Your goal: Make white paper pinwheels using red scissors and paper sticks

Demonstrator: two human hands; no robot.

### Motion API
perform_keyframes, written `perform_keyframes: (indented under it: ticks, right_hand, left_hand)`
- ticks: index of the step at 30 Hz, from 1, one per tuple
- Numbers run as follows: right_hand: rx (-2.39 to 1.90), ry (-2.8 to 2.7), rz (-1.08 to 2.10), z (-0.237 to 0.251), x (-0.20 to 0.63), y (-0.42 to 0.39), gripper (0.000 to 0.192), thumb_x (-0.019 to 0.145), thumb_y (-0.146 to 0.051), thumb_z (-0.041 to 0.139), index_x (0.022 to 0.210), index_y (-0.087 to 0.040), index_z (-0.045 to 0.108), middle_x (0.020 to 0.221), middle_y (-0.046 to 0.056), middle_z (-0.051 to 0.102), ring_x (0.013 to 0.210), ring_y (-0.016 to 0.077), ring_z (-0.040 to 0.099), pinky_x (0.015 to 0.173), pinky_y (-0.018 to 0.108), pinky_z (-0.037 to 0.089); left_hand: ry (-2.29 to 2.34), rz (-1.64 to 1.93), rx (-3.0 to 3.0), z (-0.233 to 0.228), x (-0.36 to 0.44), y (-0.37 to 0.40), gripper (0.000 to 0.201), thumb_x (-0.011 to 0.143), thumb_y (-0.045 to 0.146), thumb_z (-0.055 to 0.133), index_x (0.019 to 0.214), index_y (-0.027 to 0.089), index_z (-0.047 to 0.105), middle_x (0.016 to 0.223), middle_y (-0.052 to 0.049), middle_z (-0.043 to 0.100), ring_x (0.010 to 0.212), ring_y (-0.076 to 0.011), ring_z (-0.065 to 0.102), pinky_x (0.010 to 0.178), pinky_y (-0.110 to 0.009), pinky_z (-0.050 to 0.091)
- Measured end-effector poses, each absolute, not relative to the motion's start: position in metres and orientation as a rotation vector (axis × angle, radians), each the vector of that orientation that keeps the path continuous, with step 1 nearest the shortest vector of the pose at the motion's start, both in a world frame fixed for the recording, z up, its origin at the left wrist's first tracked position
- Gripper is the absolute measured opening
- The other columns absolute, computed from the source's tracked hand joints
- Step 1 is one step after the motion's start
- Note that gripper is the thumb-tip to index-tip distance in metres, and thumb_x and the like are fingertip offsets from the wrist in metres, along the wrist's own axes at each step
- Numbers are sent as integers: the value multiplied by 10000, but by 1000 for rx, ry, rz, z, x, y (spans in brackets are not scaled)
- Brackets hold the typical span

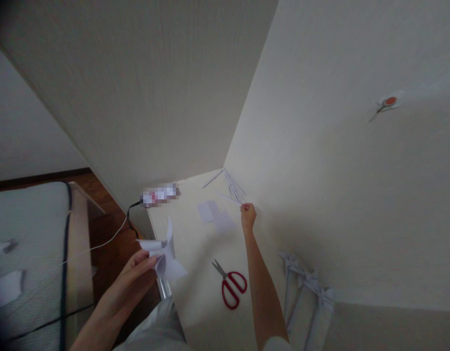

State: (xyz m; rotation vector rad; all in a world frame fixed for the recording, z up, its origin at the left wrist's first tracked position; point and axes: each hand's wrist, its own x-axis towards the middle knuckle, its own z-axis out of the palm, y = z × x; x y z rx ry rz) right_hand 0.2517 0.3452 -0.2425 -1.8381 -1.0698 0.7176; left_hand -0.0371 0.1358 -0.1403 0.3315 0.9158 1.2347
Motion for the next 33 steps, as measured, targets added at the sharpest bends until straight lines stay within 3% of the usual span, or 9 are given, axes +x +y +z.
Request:
perform_keyframes:
  ticks: [4,8,17,25,30,33]
  right_hand:
    - [-1607,-996,670,-197,262,295,298,954,-329,606,1199,-158,604,1176,86,650,975,216,666,824,415,577]
    - [-1372,-950,666,-159,246,219,227,870,-360,665,961,-155,633,812,23,687,743,166,656,682,310,538]
    - [-1107,-905,820,-121,164,101,128,819,-300,657,888,-194,638,672,-36,576,647,129,569,628,258,457]
    - [-987,-995,916,-108,166,67,55,833,-258,655,821,-216,688,769,-14,595,648,127,492,596,247,401]
    - [-923,-950,970,-101,172,46,65,809,-263,703,764,-215,703,746,-11,634,694,127,533,638,231,419]
    - [-773,-866,1158,-93,168,36,113,810,-313,722,781,-208,693,698,-11,653,643,115,551,610,218,436]
  left_hand:
    - [851,1272,289,-128,-27,119,339,521,350,928,792,208,781,768,-31,775,723,-196,698,716,-270,537]
    - [814,1289,279,-119,-18,101,336,509,308,926,788,216,763,852,-30,783,807,-217,706,802,-314,555]
    - [894,1283,286,-109,-7,68,515,303,337,987,758,208,784,763,-8,743,676,-154,651,650,-250,545]
    - [605,1251,626,-107,1,43,286,524,327,931,677,189,734,652,5,605,628,-131,547,618,-243,462]
    - [560,1244,683,-108,14,22,284,555,320,918,736,188,743,703,-3,619,647,-131,536,612,-242,437]
    - [501,1223,752,-110,19,12,275,598,343,891,752,178,734,718,-8,608,662,-137,535,617,-249,436]
